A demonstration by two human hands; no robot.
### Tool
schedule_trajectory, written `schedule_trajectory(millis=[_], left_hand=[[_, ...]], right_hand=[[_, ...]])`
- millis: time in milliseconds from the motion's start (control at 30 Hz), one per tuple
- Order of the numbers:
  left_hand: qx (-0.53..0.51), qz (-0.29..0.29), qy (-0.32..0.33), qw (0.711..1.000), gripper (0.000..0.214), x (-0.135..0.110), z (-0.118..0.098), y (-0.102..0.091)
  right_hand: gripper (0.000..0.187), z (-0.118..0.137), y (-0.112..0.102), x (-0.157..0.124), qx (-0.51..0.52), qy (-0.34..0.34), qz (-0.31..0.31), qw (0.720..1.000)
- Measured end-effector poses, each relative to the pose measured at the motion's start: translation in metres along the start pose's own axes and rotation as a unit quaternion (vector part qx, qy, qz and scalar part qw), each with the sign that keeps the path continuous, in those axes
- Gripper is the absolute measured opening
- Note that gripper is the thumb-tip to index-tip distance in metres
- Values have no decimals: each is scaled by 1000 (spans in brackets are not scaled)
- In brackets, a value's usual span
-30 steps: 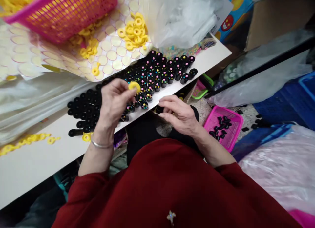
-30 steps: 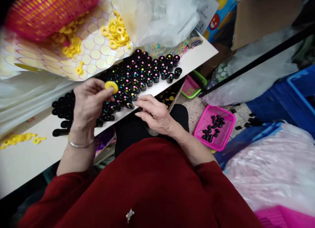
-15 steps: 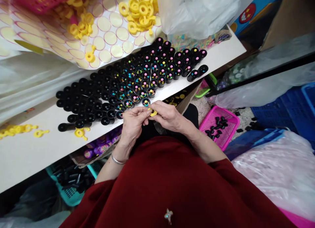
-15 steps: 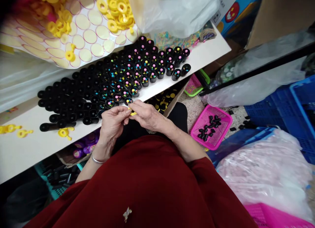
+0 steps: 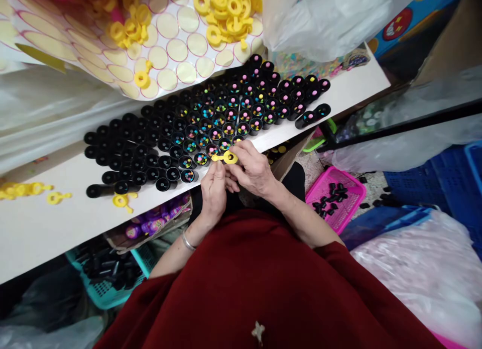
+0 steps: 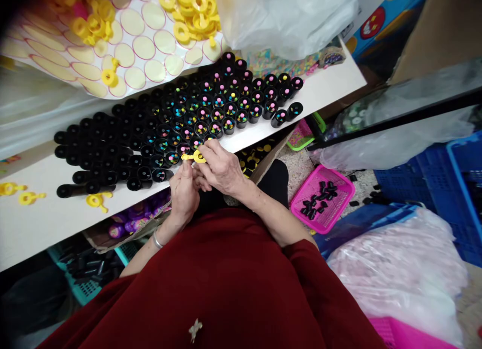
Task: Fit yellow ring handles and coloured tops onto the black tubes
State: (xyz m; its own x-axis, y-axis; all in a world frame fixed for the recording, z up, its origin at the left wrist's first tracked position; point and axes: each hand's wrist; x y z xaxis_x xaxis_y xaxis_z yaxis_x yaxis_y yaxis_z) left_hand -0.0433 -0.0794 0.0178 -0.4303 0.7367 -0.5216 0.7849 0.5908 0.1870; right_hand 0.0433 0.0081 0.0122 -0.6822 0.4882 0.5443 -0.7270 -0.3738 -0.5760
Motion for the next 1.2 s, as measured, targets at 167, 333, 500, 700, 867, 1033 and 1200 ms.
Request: schedule_trajectory(millis=[167,333,500,700,867,1033,1200], left_hand=[[-7,-21,7,1000,42,5,0,3],[-6,-57,26,998,39,6,-3,8],[10,-101,33,994,36,8,-2,8],[25,-110,44,993,32,6,1,6],[24,-115,37,992,35,7,2,8],[55,-142,52,987,39,9,2,9],[58,-136,51,988,38,10,5,9]], right_hand=[[24,0,4,-1,-3,1,8,1000],[24,2,6,-2,19,8,8,1000],[26,5,9,-7,60,29,-8,998],[25,13,15,-16,145,109,-88,979],[21,17,21,-13,196,217,-148,945],[26,20,24,-10,236,278,-160,917],[42,19,26,-11,270,339,-130,892]])
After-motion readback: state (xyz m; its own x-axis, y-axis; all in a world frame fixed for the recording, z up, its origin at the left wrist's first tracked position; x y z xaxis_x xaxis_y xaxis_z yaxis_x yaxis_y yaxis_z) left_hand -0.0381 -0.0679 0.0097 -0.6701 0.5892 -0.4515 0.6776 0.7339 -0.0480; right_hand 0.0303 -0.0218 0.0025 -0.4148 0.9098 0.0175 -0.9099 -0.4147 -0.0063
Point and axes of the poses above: each hand's wrist, its own x-axis towards the middle knuckle, its own y-axis out of the palm, z = x × y, and after that the axes turned 13 degrees about -y, right-handed
